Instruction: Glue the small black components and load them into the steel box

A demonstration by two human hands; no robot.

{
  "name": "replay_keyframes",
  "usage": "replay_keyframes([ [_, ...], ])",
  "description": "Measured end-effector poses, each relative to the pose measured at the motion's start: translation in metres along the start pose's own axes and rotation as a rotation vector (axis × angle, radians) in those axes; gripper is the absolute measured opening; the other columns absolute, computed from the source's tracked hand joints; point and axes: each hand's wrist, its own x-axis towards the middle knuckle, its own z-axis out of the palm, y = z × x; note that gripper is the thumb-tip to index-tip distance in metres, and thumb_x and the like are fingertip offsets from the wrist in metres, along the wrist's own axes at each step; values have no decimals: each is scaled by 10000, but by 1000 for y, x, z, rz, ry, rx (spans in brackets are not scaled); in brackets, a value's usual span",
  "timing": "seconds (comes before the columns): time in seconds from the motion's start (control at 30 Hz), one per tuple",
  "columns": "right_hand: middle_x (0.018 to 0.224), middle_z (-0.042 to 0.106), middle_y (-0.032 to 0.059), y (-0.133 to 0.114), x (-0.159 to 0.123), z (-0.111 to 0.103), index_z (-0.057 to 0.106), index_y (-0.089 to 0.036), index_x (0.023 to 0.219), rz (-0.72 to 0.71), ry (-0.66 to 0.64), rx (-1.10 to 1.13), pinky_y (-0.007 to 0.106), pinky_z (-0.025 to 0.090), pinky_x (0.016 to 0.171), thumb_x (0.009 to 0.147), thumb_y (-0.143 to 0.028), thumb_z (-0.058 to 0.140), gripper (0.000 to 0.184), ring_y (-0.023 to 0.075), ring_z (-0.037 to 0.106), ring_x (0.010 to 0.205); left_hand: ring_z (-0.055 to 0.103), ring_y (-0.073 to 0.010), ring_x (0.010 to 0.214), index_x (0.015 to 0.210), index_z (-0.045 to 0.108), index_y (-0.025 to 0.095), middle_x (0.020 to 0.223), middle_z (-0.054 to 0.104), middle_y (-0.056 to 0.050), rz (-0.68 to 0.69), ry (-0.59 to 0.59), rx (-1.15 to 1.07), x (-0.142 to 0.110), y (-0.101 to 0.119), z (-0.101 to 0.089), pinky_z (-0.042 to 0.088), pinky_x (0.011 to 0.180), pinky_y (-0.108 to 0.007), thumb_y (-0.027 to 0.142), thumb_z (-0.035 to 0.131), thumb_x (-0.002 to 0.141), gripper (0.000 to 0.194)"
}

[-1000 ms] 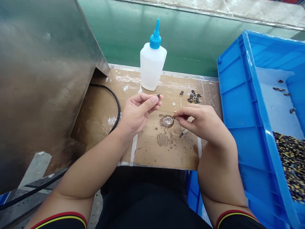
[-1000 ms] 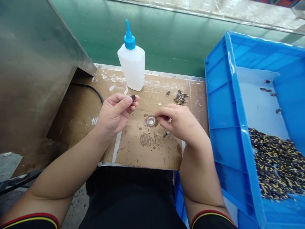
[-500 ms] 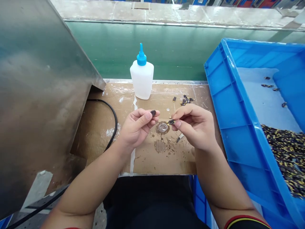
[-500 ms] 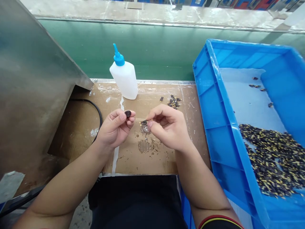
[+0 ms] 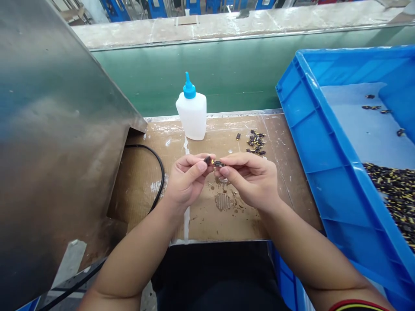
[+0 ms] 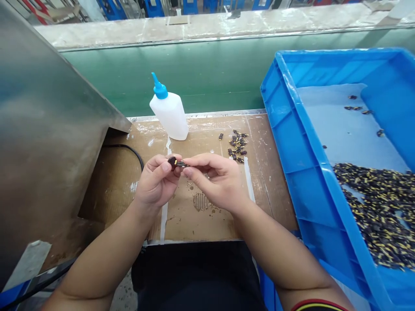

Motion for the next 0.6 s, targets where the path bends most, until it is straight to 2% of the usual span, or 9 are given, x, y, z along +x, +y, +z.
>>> replay_keyframes([
  [0.17,1024,845,6,1,-1,0,853,-280,1142,17,-6,6,248,731,774,969,-130,848,229,154,834,852,785,-73,719,751,827,251,965,869,15,28,-23,21,-1,0,-1,669,722,-158,286,1010,759,186],
  [0.6,1082,834,22,1,-6,-4,851,-308,1161,-37,-31,-175,324,724,754,986,-172,841,222,208,826,944,811,-119,780,783,819,239,976,868,-20,102,-17,120,-3,2,-1,685,735,-206,281,994,780,180],
])
